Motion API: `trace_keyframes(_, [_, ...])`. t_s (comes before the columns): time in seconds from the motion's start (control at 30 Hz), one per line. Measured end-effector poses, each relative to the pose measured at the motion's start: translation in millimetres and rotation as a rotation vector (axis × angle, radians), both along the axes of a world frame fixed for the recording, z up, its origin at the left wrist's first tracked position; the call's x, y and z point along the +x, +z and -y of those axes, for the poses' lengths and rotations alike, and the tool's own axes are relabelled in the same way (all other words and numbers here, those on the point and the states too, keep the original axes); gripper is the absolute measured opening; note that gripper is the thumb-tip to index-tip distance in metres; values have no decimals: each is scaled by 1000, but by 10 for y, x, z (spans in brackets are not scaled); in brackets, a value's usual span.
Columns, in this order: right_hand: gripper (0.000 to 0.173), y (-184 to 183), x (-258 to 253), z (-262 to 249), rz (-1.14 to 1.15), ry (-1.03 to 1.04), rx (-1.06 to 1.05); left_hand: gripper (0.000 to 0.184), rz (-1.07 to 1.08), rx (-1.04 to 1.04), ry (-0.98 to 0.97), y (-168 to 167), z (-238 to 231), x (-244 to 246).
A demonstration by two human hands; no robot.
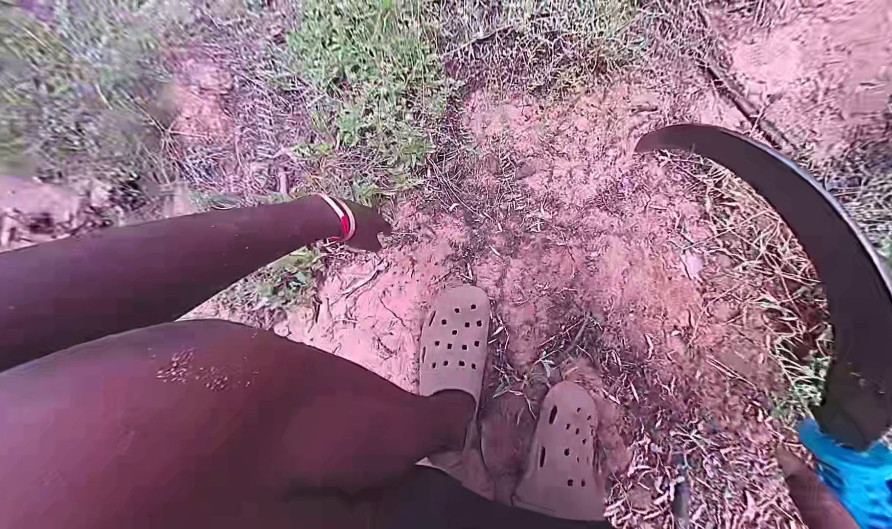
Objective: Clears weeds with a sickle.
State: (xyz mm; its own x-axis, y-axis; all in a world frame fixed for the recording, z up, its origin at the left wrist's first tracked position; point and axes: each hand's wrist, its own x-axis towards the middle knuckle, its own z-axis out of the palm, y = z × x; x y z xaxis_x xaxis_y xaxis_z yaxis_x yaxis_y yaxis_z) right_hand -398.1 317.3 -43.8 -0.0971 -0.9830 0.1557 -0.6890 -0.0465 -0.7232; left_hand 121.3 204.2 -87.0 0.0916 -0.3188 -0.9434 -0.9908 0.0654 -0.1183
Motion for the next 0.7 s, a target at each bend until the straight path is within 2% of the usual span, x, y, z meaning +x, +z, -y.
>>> trace_keyframes(0.1, [33, 192, 340, 155, 85, 82, 194, 49, -105, 37, -3, -102, -237, -115])
trace_keyframes(0.17, [39, 193, 443, 184, 96, 115, 265, 47, -181, 28, -26, -144, -300, -235])
trace_keyframes(0.3, [50, 160, 517, 178, 65, 147, 332, 48, -259, 46, -100, -205, -186, -487])
trace_keyframes(0.43, [52, 213, 581, 165, 145, 62, 250, 48, -255, 59, -260, -285, 283, -678])
trace_keyframes(0.53, [51, 285, 684, 175, 267, -8, 199, 45, -216, -8, -352, -304, 774, -872])
trace_keyframes(0.7, [43, 213, 878, 255, 382, -26, 302, 43, -250, -190, -306, -336, 1657, -1034])
